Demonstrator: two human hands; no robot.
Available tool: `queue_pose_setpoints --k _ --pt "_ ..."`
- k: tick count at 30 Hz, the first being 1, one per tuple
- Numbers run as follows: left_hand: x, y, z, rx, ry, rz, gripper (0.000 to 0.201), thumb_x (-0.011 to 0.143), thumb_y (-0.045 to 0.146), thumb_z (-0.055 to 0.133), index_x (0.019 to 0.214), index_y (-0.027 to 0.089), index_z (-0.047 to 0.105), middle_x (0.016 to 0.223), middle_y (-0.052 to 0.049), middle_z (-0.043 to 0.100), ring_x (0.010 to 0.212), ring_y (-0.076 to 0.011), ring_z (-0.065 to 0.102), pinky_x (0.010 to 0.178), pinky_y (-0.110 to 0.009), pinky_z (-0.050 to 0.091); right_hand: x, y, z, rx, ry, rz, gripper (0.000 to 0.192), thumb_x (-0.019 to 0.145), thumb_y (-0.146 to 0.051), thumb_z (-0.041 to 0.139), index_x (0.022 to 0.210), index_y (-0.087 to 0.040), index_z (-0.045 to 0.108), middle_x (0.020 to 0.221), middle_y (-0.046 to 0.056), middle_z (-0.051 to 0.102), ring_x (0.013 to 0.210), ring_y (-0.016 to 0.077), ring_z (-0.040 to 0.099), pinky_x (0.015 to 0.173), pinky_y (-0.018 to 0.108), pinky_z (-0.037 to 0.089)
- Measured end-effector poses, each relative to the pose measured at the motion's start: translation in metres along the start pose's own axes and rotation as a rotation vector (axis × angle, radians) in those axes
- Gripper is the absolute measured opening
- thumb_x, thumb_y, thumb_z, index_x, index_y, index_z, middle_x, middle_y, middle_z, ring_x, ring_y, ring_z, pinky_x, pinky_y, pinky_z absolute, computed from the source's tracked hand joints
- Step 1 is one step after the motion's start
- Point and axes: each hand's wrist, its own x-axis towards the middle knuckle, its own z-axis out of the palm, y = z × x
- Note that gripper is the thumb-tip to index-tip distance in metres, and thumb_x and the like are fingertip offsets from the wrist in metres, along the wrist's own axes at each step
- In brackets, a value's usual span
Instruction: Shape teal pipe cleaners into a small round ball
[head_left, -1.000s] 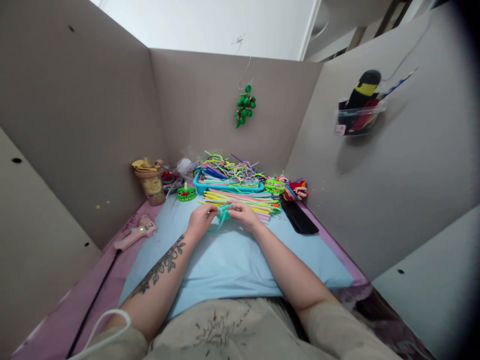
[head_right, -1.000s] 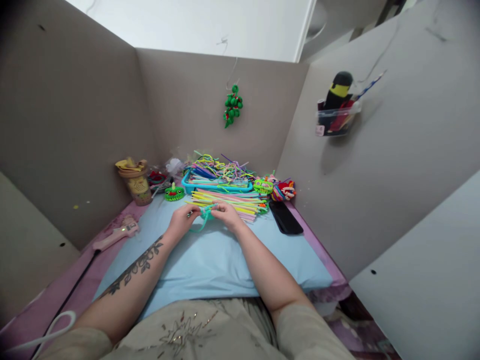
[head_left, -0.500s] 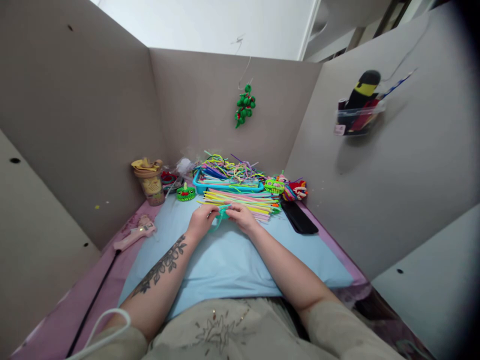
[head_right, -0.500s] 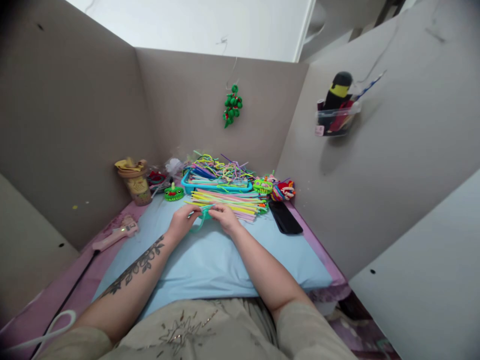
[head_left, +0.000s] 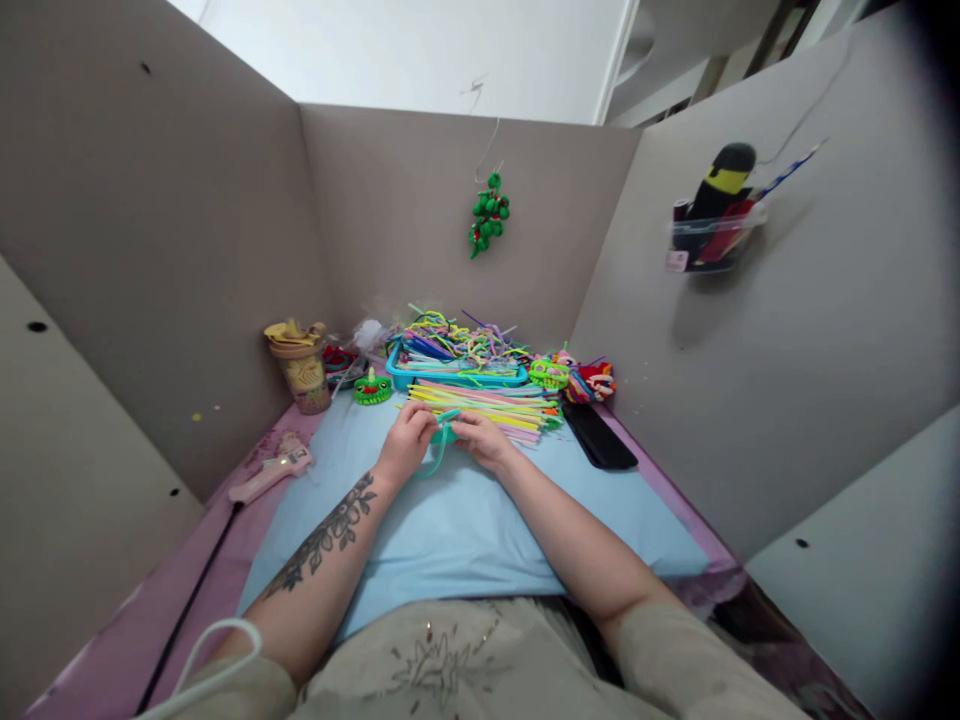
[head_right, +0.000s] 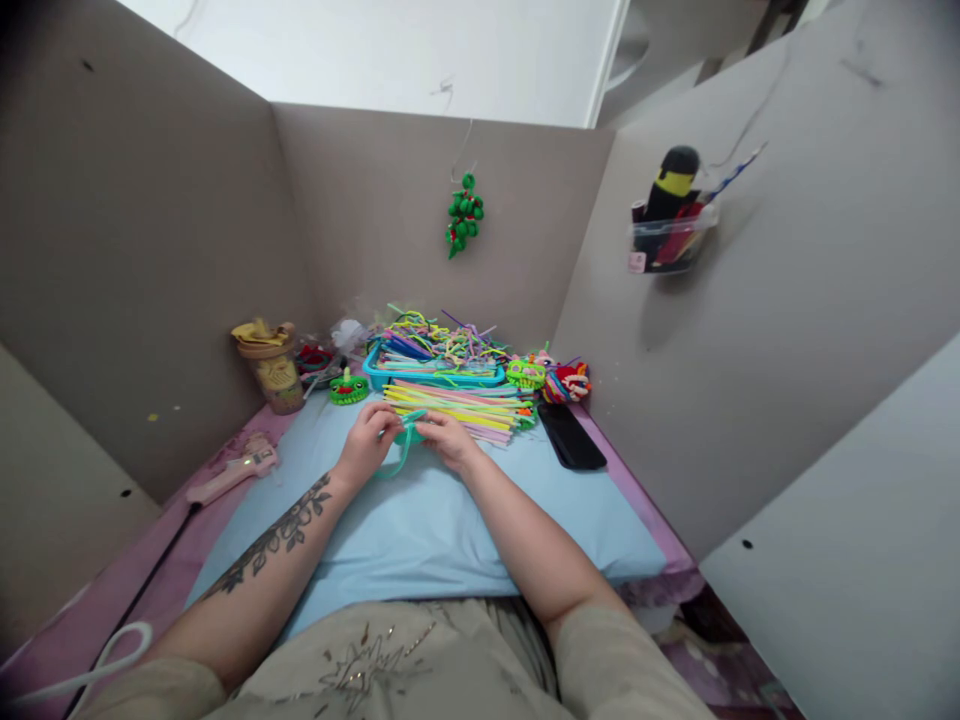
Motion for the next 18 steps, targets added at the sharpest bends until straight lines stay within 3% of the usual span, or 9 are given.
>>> queue_pose_setpoints --k 6,10,14,18 --pt "0.000 -0.001 0.000 -0.012 -0.054 0.004 0.004 0.083 0.016 0.053 0.082 0.018 0.056 0.089 -0.004 0.053 0.086 -0.0142 0.053 0.078 -0.029 0.048 0.001 0.003 0.001 0.032 0.012 0.020 0.029 0.058 -0.029 0.076 0.085 -0.021 0.069 0.079 0.000 0.066 0.067 0.0124 0.057 0.064 0.025 0.043" --pt "0.001 0.001 -0.003 0.025 -0.063 0.012 0.010 0.084 0.020 0.052 0.090 0.019 0.061 0.093 -0.006 0.056 0.090 -0.0165 0.054 0.081 -0.032 0.047 0.005 0.007 0.000 -0.049 0.053 -0.064 0.022 0.062 -0.030 0.072 0.082 -0.022 0.069 0.077 -0.001 0.064 0.067 0.0133 0.055 0.066 0.027 0.043" --pt "0.003 0.009 -0.001 0.113 -0.073 0.022 0.019 0.083 0.025 0.056 0.100 0.022 0.063 0.099 -0.007 0.058 0.094 -0.0193 0.054 0.084 -0.036 0.045 0.008 0.012 0.001 -0.261 0.126 -0.284 0.017 0.066 -0.032 0.069 0.081 -0.023 0.069 0.092 0.001 0.064 0.090 0.0185 0.055 0.084 0.032 0.041" --pt "0.006 0.014 0.004 0.134 -0.130 0.002 0.012 0.083 0.022 0.054 0.089 0.021 0.065 0.099 -0.007 0.058 0.095 -0.0196 0.053 0.084 -0.037 0.044 0.007 0.011 0.005 -0.469 0.190 -0.398 0.016 0.066 -0.033 0.069 0.078 -0.023 0.070 0.110 0.003 0.057 0.109 0.0208 0.047 0.099 0.035 0.032"
